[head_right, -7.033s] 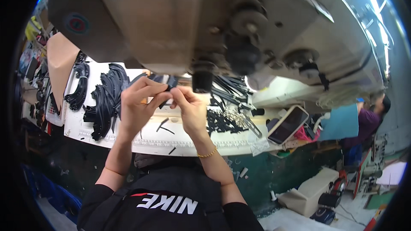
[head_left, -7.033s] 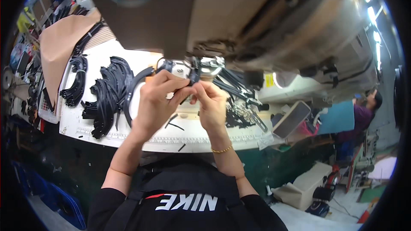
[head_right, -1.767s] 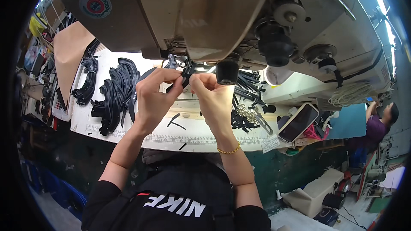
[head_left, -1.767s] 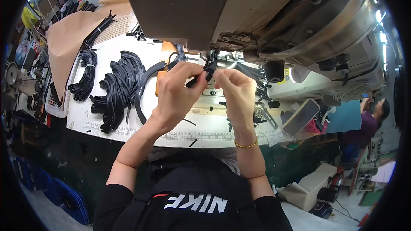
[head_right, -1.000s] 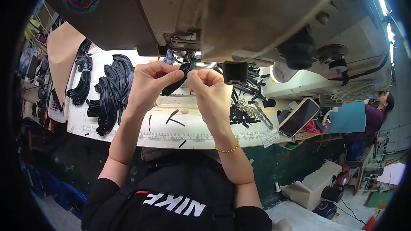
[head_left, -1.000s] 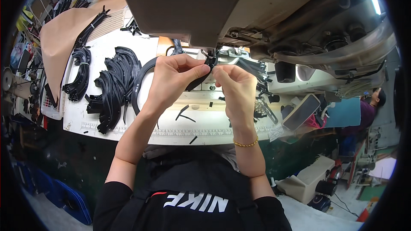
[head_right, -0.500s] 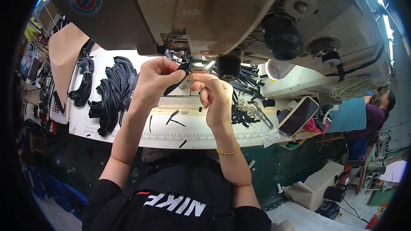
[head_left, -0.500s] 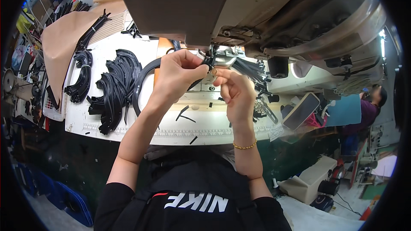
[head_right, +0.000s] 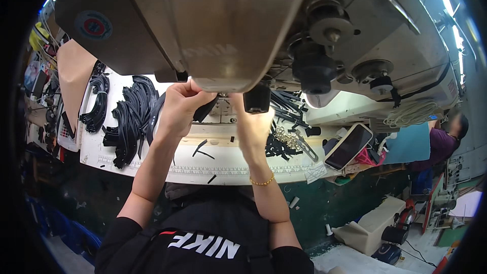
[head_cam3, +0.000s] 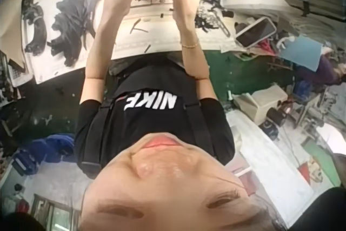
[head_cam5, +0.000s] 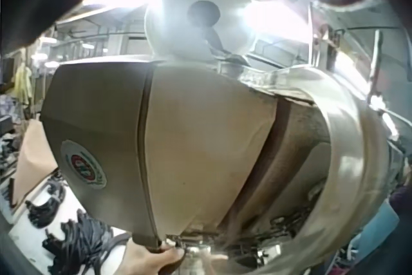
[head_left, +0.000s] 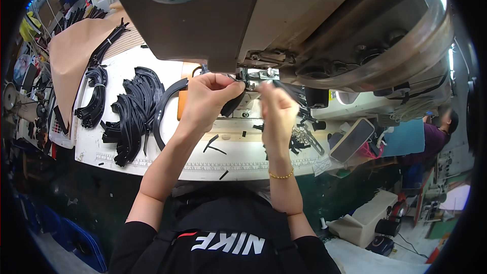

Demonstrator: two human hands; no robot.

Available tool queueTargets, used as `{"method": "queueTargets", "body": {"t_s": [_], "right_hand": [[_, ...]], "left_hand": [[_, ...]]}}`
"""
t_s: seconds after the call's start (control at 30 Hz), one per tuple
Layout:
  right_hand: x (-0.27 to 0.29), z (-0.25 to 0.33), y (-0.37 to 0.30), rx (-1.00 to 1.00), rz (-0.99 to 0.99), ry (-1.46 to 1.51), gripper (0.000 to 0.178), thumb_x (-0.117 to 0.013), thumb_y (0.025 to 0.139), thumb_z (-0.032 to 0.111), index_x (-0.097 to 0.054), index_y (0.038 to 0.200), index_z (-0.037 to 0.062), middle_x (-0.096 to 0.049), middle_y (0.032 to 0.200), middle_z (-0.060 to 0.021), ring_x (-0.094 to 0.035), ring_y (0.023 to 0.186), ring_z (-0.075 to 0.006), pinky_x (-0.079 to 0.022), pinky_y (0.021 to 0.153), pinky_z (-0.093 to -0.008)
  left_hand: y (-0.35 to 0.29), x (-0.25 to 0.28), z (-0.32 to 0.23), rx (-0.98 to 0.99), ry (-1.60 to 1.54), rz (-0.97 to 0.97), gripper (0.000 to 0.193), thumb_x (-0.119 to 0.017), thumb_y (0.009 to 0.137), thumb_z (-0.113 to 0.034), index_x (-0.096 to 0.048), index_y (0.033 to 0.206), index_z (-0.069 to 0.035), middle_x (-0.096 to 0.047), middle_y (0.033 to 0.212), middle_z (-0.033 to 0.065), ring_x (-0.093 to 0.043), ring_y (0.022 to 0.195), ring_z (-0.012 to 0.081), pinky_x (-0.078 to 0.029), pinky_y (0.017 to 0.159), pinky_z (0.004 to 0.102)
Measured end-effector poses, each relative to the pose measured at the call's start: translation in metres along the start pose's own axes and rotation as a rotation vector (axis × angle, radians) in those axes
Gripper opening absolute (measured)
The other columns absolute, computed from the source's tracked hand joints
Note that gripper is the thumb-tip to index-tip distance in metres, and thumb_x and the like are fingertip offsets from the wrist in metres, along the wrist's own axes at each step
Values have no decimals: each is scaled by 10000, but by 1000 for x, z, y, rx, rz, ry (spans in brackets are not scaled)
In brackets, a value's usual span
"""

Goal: The person aligns small straps with curved shoe pieces and stitches them together using a sewing machine.

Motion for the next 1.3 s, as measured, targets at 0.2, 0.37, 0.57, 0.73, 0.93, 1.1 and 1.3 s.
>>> {"method": "queueTargets", "body": {"t_s": [0.2,0.37,0.57,0.73,0.93,1.1,1.3], "right_hand": [[44,3,22,440,-59,241,195,-499,876,155,-538,799,-20,-473,720,-26,-401,676,-77,-351,630,-216],[47,81,-34,813,-204,-484,176,-542,835,85,-587,930,-56,-564,818,-85,-507,779,-162,-410,744,-293],[160,148,-76,1065,-1094,-1043,215,-475,896,113,-613,941,-45,-618,925,-139,-558,901,-270,-411,854,-388],[177,139,-53,983,-933,-1246,279,-412,933,127,-630,909,-45,-619,1001,-152,-571,952,-303,-405,890,-388],[143,139,-66,1106,-993,-1289,316,-424,936,187,-650,881,-27,-616,1018,-132,-518,975,-259,-409,836,-372],[14,100,-64,1176,-409,-1069,158,-538,881,201,-625,961,95,-556,742,-41,-480,905,-251,-287,912,-411],[10,59,-47,1000,-315,-1066,281,-551,866,225,-620,1113,109,-596,826,-53,-363,944,-304,-206,925,-435]], "left_hand": [[-3,0,10,-125,-63,-39,107,-667,769,-38,-584,796,25,-563,638,-5,-483,554,12,-384,488,152],[-8,-3,2,-114,61,-68,99,-635,795,-43,-581,815,38,-554,624,-14,-473,525,8,-389,471,149],[-7,-6,-14,-185,138,-95,87,-597,818,-61,-593,802,24,-547,595,-21,-465,478,1,-409,406,159],[-7,-9,-14,-153,117,-72,102,-603,818,-72,-590,817,29,-556,605,-16,-476,486,3,-412,410,156],[-8,1,-1,-73,184,-101,164,-611,819,-89,-563,857,64,-585,650,21,-505,506,24,-436,425,169],[1,4,1,18,137,20,132,-638,794,-92,-598,812,33,-591,657,16,-504,519,23,-409,429,169],[1,0,-11,160,194,173,100,-675,765,-93,-659,777,5,-582,637,19,-442,474,47,-335,435,163]]}}
Point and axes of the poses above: each hand's wrist, its own y-axis towards the middle knuckle, its own x-axis out of the back of the hand, z = x × y, the point moved 10 cm from there along y, towards the middle knuckle
